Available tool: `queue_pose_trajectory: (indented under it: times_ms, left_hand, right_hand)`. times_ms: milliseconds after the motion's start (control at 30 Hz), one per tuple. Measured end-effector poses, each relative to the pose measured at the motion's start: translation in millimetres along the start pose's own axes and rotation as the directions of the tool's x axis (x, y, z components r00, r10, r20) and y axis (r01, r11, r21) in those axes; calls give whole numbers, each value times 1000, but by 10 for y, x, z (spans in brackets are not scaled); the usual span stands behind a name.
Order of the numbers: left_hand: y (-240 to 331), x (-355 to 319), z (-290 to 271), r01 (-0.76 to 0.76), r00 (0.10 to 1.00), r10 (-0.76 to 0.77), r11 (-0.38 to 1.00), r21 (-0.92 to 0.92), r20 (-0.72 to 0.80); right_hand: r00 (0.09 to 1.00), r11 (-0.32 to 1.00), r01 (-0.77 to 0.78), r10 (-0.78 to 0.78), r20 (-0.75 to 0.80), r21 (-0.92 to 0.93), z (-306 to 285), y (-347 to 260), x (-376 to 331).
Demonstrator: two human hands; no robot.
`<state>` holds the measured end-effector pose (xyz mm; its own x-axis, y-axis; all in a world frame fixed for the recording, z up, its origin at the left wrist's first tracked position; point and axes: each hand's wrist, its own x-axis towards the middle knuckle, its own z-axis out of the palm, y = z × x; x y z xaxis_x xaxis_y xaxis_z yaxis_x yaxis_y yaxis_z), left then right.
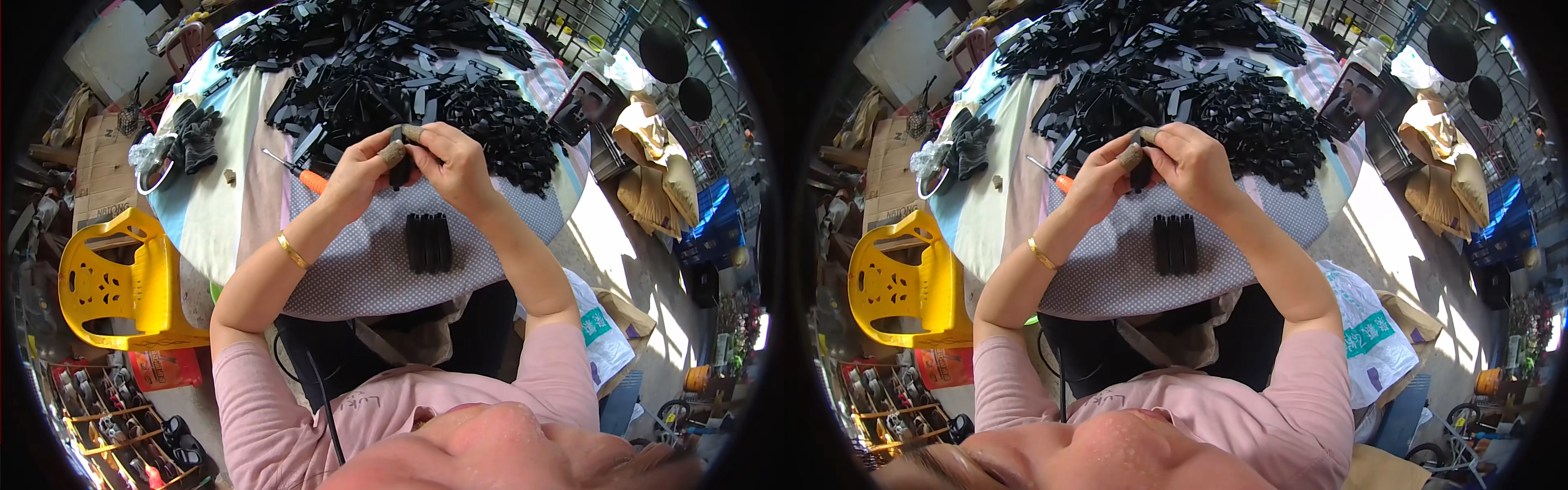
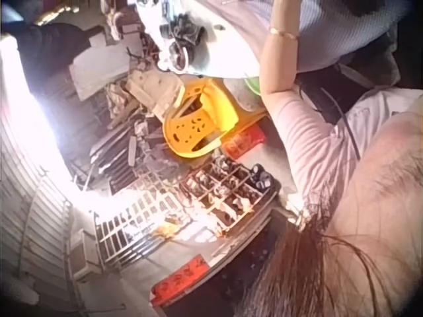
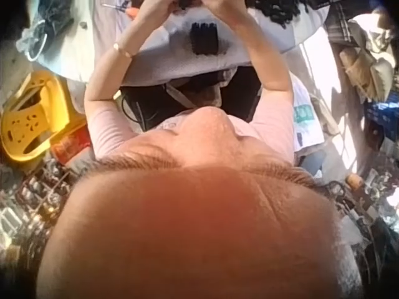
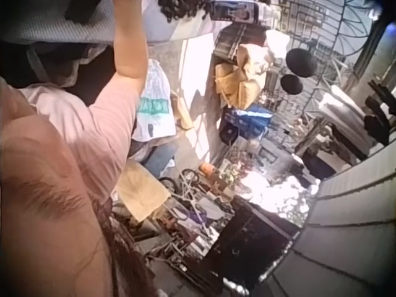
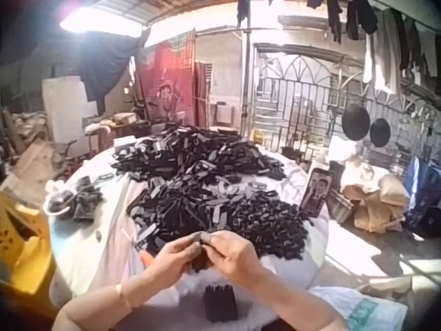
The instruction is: Assembling small black plastic hardware components by applying adhesive foam pads to them.
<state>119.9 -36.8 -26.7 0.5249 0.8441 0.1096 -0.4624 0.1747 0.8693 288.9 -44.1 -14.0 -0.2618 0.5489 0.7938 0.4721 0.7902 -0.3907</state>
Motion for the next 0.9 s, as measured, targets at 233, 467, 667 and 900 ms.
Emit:
queue_pose_trajectory:
  times_ms: [233,467,667,900]
  left_hand:
    - [67,-34,32,-23,988,40,993,117,-148]
    - [311,-57,211,68,996,-31,879,473,-84]
    - [228,-161,107,213,943,-329,477,852,-51]
    - [211,-220,193,115,937,-348,240,964,-25]
  right_hand:
    - [997,998,66,-66,51,-1,-7,-113,-6]
    - [941,864,-328,335,51,381,-242,194,74]
    - [787,894,-433,437,435,-115,-447,403,17]
    - [728,848,-185,457,511,-496,-199,294,-77]
